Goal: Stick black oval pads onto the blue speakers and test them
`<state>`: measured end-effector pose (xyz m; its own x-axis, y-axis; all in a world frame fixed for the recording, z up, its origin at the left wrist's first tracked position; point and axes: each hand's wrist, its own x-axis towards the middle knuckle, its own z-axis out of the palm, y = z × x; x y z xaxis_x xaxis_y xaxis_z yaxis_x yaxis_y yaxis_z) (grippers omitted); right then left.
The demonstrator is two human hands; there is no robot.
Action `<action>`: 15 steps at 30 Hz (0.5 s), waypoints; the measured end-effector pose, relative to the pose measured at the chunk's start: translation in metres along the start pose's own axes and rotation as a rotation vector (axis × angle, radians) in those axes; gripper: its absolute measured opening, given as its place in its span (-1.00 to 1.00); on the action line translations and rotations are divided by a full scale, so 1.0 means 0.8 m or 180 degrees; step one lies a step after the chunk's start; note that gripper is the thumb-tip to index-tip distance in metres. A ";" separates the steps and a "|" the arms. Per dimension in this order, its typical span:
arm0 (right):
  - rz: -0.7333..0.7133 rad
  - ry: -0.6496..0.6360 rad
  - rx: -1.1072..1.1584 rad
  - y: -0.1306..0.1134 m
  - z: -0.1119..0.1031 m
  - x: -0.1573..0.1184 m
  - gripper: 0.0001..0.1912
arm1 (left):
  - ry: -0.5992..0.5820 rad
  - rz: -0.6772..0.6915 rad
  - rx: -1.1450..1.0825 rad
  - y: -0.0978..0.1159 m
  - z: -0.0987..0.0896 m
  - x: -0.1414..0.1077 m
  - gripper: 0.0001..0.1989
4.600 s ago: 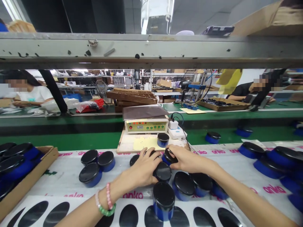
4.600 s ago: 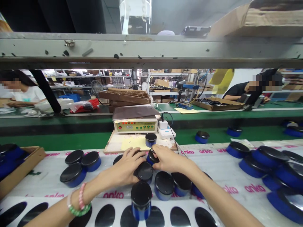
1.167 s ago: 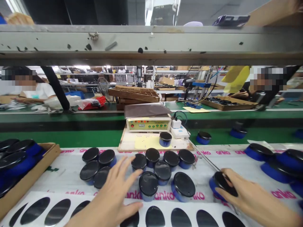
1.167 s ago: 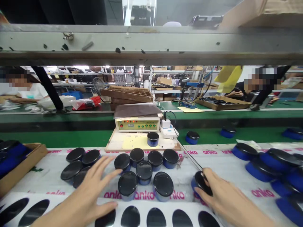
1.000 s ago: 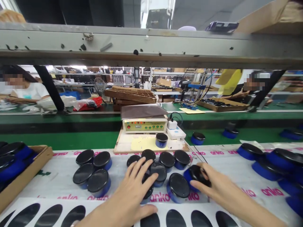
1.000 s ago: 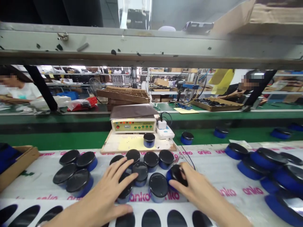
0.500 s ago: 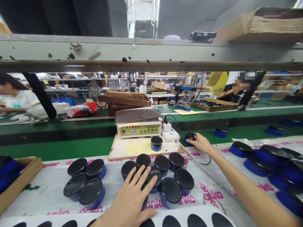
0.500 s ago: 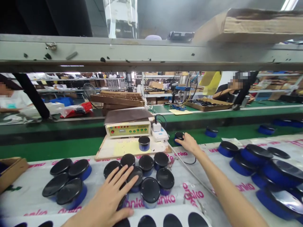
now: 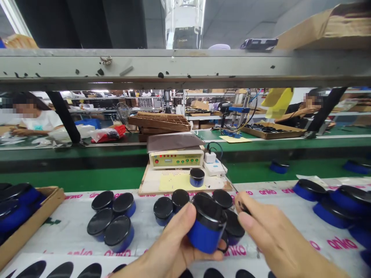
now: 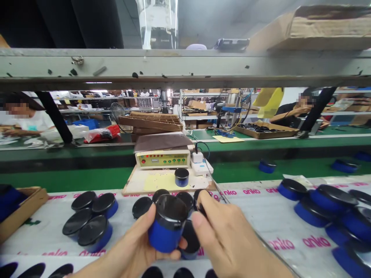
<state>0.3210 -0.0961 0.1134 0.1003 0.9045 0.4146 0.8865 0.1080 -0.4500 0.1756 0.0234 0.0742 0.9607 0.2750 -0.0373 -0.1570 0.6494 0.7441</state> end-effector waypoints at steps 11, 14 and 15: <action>-0.0759 -0.0125 -0.0408 -0.023 0.014 0.003 -0.59 | 0.0485 0.0369 0.0006 0.014 -0.002 -0.030 -0.61; -0.0727 -0.0126 -0.0562 -0.021 0.012 -0.001 -0.59 | 0.0537 0.0627 0.0515 0.010 -0.005 -0.031 -0.53; -0.0741 -0.0132 -0.0607 -0.019 0.012 -0.003 -0.60 | 0.0547 0.0736 0.0769 0.008 -0.006 -0.031 -0.49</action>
<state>0.3029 -0.0955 0.1115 -0.1306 0.8809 0.4549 0.9527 0.2385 -0.1884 0.1498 0.0245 0.0764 0.8506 0.5230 0.0539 -0.2870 0.3759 0.8811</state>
